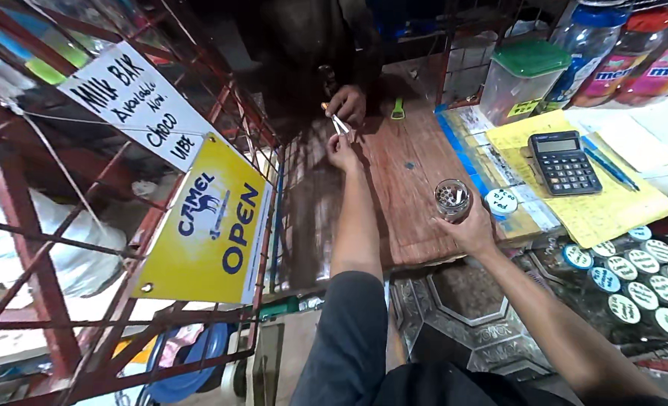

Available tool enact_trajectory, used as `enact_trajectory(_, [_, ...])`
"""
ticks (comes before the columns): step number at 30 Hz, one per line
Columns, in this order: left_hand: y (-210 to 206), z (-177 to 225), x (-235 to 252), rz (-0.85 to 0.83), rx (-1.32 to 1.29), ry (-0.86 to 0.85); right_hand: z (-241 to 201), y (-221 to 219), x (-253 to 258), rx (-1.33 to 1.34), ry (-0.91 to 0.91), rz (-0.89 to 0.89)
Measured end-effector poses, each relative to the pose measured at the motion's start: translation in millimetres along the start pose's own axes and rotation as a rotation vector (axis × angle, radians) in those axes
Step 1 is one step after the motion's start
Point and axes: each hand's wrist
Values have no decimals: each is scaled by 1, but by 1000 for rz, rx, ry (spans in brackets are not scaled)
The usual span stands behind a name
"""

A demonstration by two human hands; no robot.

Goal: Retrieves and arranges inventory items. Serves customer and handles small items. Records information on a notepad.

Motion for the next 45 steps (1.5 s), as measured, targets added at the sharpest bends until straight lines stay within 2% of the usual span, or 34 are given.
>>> enact_trajectory(5, [1, -9, 9, -20, -11, -53, 1, 0, 1, -1, -5, -13])
enact_trajectory(8, [1, -11, 0, -105, 209, -144, 2, 1, 1, 9, -19, -18])
enact_trajectory(10, [2, -9, -12, -308, 494, -243, 2, 0, 1, 27, -24, -25])
enact_trajectory(13, [1, -3, -40, -652, 926, -307, 1, 1, 3, 43, -40, -43])
enact_trajectory(15, [5, -2, -65, -828, 1164, -389, -1, 3, 4, 38, -64, -67])
enact_trajectory(17, [15, 0, -92, -930, 1341, -533, -3, 6, 7, 26, -72, -82])
enact_trajectory(18, [21, 6, -107, -909, 1435, -530, -5, 8, 7, 24, -78, -95])
enact_trajectory(21, [37, 31, -159, -750, 1608, -366, 1, 8, 4, -4, -38, -119])
enact_trajectory(28, [67, 26, -196, -445, 1468, -175, 4, 5, 7, 34, 24, -123])
enact_trajectory(32, [78, 47, -215, -440, 1454, -62, 3, 4, 7, 39, 45, -114])
enact_trajectory(35, [90, 53, -223, -493, 1397, -52, 2, 4, 6, 53, 54, -109])
enact_trajectory(37, [108, 46, -233, -636, 1313, -132, 4, 2, 5, 57, 79, -98])
enact_trajectory(39, [146, 44, -259, -937, 1129, -175, 8, 2, 6, 58, 111, -89])
enact_trajectory(41, [204, 44, -278, -1280, 974, -25, 8, 1, 7, 53, 116, -90])
enact_trajectory(42, [235, 41, -277, -1345, 991, 81, 9, 1, 7, 52, 113, -91])
enact_trajectory(43, [265, 38, -268, -1306, 1099, 161, 9, 1, 7, 50, 104, -94])
enact_trajectory(45, [319, 27, -229, -969, 1359, 265, 8, 1, 7, 38, 54, -108])
Point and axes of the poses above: each hand's wrist, its own x-axis towards the middle knuckle, its own y-axis out of the back of the hand, z = x × y, and after that the axes turned 14 degrees about y, right-handed
